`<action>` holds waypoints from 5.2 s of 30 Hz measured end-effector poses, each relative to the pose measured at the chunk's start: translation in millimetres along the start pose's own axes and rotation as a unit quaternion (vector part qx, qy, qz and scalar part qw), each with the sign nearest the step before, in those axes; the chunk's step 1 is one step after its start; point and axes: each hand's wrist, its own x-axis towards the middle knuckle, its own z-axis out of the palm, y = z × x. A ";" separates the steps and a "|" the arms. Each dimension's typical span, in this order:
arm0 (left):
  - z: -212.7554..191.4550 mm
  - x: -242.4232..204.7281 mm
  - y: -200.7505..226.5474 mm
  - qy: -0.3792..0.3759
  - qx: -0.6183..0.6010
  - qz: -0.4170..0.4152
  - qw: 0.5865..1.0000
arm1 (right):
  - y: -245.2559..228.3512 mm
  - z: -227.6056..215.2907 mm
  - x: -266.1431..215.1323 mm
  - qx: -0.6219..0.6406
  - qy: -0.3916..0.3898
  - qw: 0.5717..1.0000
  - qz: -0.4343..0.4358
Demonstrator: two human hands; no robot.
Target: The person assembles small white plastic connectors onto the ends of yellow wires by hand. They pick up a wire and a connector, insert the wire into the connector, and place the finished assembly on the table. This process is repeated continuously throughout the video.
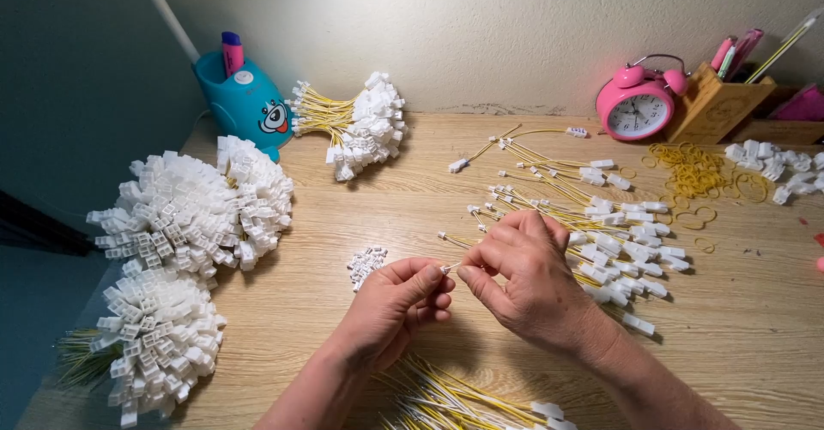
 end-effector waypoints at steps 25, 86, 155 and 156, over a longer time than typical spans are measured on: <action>8.7 -2.3 -2.2 0.035 0.017 0.036 0.999 | -2.8 11.8 -2.4 0.023 0.023 0.999 0.015; 6.5 -14.6 10.4 -0.051 0.240 0.166 0.955 | -7.2 -55.8 -113.9 -0.025 -0.208 0.969 0.132; -22.8 -8.3 40.5 0.055 0.395 0.041 0.916 | -16.8 20.4 9.9 0.307 -0.241 0.863 0.321; -23.5 -7.6 38.2 0.056 0.380 0.044 0.922 | -18.4 18.8 10.1 0.301 -0.243 0.865 0.318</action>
